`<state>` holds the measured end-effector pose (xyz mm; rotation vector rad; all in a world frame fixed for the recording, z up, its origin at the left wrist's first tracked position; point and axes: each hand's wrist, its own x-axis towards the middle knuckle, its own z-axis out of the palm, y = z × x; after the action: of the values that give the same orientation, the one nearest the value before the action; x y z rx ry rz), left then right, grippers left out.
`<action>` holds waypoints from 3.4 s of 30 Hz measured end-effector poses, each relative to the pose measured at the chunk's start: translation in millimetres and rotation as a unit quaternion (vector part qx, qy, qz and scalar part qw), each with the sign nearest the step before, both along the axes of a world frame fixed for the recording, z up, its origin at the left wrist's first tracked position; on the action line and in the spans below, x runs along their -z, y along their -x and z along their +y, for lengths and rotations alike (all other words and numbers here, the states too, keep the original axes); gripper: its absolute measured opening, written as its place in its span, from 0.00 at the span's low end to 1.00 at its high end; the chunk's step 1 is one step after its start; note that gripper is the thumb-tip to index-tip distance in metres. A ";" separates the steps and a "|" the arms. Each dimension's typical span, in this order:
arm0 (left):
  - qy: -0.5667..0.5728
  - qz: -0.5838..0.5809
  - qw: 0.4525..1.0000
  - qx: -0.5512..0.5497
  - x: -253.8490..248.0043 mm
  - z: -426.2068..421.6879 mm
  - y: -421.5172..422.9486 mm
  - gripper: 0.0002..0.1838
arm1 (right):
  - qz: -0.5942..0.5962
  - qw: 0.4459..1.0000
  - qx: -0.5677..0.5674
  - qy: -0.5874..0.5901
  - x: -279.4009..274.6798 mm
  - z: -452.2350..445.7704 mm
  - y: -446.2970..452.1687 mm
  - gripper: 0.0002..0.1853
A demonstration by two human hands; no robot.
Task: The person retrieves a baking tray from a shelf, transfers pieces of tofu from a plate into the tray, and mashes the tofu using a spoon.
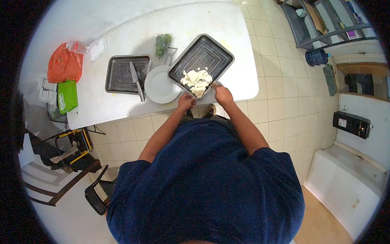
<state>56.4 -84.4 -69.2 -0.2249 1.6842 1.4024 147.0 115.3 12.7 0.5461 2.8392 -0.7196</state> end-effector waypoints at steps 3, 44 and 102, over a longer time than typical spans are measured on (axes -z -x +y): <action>0.000 -0.003 1.000 -0.002 -3.2 -0.4 -1.0 0.05 | -0.027 1.000 -0.001 -0.008 10.7 -5.3 -5.4 0.26; 0.020 0.002 0.999 0.031 -3.5 -1.7 1.9 0.05 | -0.044 0.997 -0.045 -0.050 14.3 -6.7 -3.7 0.22; 0.019 -0.002 0.998 0.052 -2.6 0.4 4.8 0.05 | 0.011 0.996 -0.058 -0.060 -18.4 -19.6 1.9 0.20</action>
<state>51.6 -84.1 -66.6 -0.1604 1.6962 1.2934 145.0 95.7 31.1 0.3889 2.9205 -0.5418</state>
